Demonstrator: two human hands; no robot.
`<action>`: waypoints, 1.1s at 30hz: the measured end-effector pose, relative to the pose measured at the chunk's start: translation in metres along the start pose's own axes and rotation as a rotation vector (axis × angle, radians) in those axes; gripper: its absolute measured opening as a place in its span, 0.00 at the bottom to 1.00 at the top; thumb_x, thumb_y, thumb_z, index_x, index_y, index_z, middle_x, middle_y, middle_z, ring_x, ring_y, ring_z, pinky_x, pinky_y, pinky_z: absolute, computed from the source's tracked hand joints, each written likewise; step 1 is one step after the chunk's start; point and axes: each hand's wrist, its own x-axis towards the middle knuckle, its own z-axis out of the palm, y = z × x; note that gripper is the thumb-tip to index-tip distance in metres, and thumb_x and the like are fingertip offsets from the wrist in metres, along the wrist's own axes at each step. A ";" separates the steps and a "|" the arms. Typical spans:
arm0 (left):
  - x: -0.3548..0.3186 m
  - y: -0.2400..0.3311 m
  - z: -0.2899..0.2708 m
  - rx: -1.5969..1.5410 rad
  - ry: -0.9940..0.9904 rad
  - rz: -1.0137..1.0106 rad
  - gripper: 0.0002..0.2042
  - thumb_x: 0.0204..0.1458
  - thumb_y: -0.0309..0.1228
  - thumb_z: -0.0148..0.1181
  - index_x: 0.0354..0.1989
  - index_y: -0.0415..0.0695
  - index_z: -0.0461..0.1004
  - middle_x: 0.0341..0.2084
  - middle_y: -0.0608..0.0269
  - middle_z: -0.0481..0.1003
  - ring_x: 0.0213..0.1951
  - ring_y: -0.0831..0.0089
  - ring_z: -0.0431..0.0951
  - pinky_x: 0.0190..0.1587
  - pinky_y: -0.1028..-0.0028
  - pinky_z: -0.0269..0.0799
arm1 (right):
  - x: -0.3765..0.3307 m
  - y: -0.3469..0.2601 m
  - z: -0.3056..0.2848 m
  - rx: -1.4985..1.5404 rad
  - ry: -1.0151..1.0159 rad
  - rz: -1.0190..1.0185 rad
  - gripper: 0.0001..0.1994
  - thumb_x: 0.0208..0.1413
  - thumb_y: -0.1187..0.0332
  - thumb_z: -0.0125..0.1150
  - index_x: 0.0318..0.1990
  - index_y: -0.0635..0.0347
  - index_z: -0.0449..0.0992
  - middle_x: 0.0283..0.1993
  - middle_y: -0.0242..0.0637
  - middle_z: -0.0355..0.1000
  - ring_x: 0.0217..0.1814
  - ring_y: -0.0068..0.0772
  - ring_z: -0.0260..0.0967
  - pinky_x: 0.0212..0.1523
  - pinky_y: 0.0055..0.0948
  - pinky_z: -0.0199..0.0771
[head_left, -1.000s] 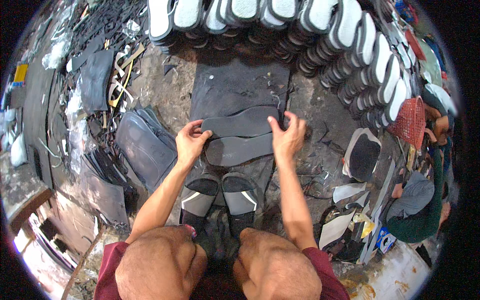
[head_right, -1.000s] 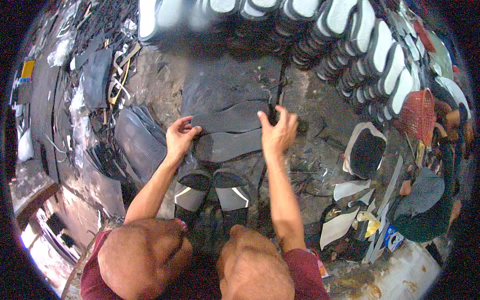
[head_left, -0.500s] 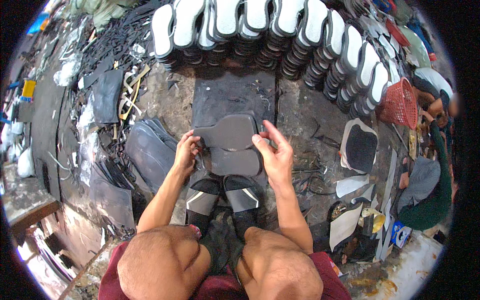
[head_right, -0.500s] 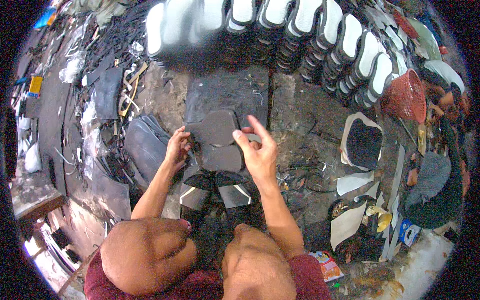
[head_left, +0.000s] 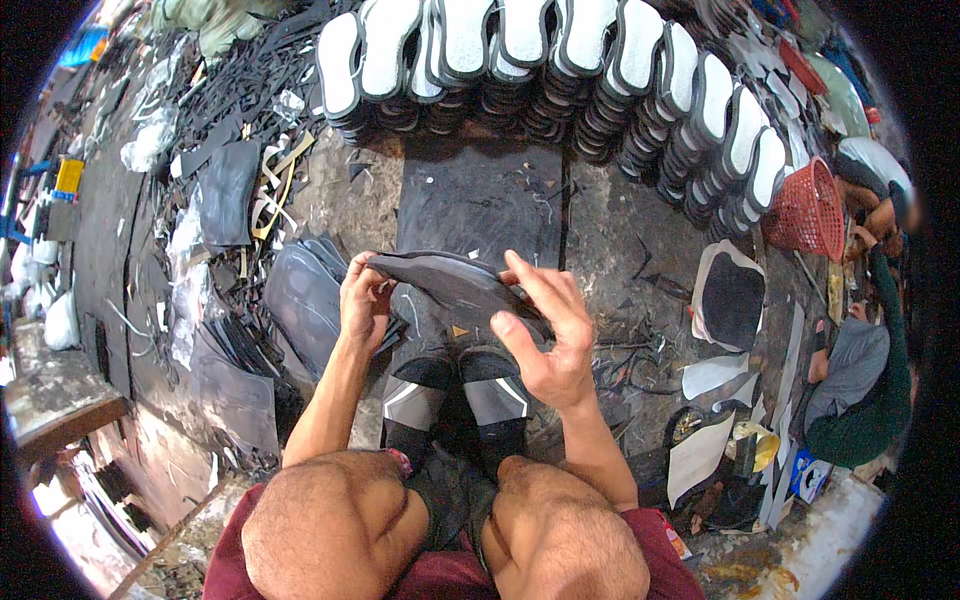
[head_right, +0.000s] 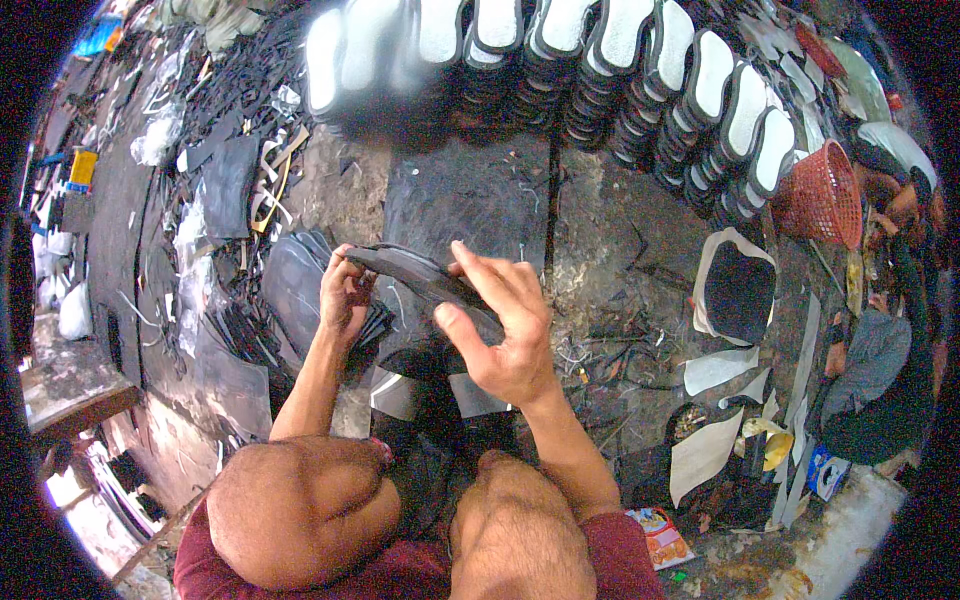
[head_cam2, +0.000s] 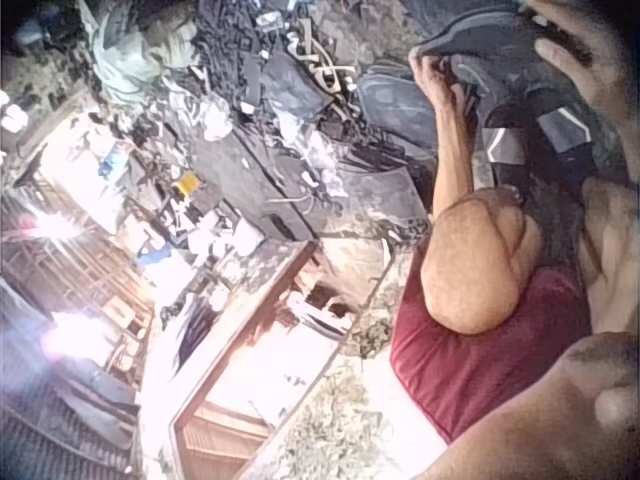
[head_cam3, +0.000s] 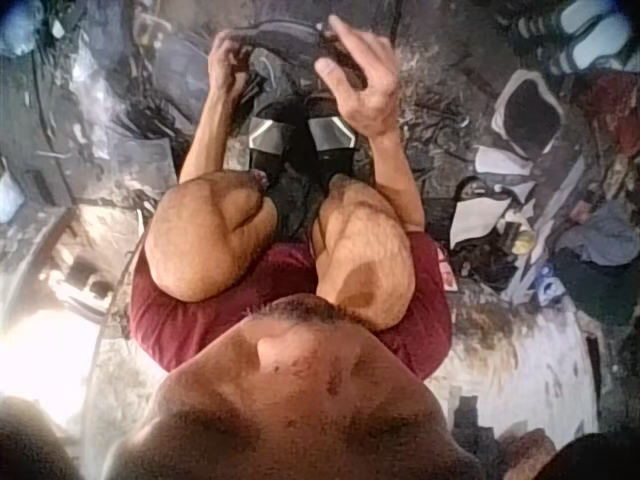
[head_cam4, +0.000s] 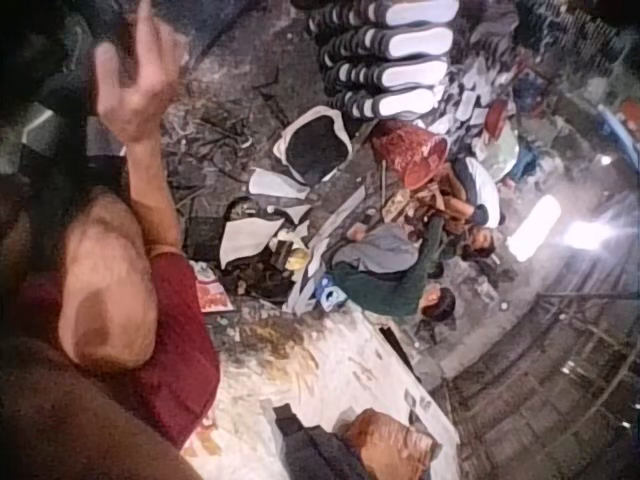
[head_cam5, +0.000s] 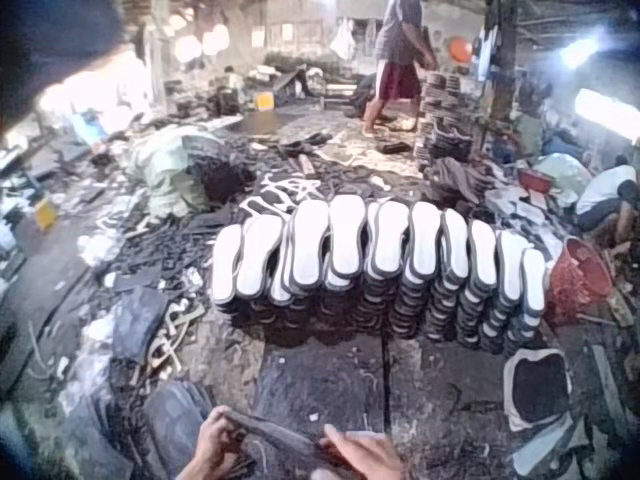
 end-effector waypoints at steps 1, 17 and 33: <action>-0.003 0.003 0.009 -0.017 0.005 0.024 0.16 0.51 0.16 0.50 0.47 0.47 0.70 0.35 0.71 0.74 0.37 0.77 0.74 0.46 0.73 0.72 | 0.001 -0.006 0.000 0.029 -0.005 0.064 0.15 0.51 0.73 0.70 0.48 0.63 0.83 0.42 0.36 0.76 0.38 0.36 0.71 0.44 0.30 0.68; 0.001 0.077 0.122 -0.581 -0.650 -0.289 0.31 0.61 0.66 0.43 0.19 0.52 0.61 0.21 0.69 0.61 0.30 0.71 0.65 0.37 0.69 0.65 | 0.053 -0.032 -0.006 -0.313 -0.205 -0.342 0.27 0.50 0.56 0.73 0.55 0.62 0.78 0.58 0.48 0.76 0.60 0.51 0.72 0.66 0.43 0.65; -0.065 0.105 0.095 1.003 -0.717 0.238 0.39 0.44 0.28 0.77 0.67 0.38 0.65 0.51 0.58 0.80 0.54 0.76 0.75 0.58 0.71 0.70 | 0.041 -0.046 -0.027 -0.316 -0.165 -0.585 0.16 0.33 0.77 0.74 0.33 0.53 0.79 0.41 0.38 0.77 0.34 0.35 0.76 0.32 0.33 0.75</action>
